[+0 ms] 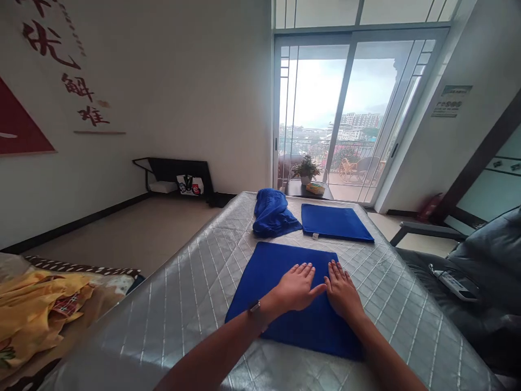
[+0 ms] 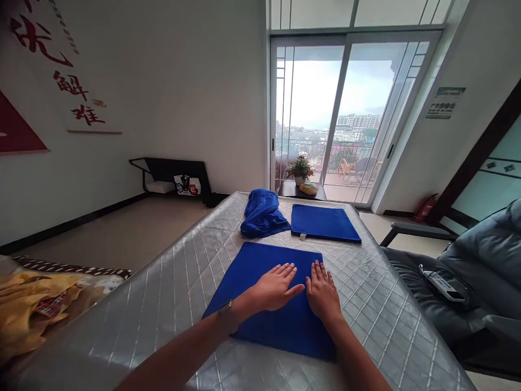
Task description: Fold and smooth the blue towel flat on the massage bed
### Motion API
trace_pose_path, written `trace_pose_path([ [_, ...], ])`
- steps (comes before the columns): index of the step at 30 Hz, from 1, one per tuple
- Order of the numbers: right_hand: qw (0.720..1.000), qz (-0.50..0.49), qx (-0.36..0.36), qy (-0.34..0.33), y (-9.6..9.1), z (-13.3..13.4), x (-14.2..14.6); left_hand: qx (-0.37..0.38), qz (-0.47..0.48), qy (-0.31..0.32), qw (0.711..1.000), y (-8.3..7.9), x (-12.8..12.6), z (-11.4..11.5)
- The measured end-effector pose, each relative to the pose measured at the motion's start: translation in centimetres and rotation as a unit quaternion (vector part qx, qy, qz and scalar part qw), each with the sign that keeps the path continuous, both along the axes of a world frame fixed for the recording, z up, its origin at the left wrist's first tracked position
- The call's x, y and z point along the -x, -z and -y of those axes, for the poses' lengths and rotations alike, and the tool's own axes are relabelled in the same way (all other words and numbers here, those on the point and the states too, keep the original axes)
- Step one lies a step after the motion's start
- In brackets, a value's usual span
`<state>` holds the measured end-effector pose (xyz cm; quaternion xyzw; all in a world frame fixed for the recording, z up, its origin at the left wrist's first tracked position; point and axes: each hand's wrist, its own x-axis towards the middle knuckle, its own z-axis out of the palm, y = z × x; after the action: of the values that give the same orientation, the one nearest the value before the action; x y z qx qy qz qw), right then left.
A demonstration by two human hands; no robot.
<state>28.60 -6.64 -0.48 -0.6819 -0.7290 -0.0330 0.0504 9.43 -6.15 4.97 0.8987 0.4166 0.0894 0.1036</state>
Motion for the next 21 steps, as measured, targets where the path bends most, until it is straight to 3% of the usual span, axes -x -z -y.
trace_pose_path([
  [2,1.000,0.008,0.017,-0.021,0.2,0.0,-0.3,-0.011,0.036,0.031,0.999,1.4,-3.7,-0.8],
  [4,1.000,0.014,0.018,-0.022,0.5,-0.1,-0.5,-0.020,0.052,0.031,0.998,2.8,-5.7,-1.6],
  [7,1.000,0.010,0.015,-0.009,0.7,-0.3,-0.5,-0.029,0.040,-0.001,0.999,4.6,-5.3,-2.7],
  [10,1.000,-0.002,0.027,0.000,0.4,-0.4,-0.3,-0.039,0.024,-0.027,0.999,5.2,-2.1,-3.4],
  [17,1.000,-0.011,0.020,0.015,0.6,-0.6,-0.3,-0.013,-0.021,-0.150,0.988,4.2,7.9,-4.1],
  [21,1.000,-0.013,0.003,0.012,1.2,-0.9,-0.5,-0.017,-0.043,-0.198,0.979,4.1,11.3,-4.0],
])
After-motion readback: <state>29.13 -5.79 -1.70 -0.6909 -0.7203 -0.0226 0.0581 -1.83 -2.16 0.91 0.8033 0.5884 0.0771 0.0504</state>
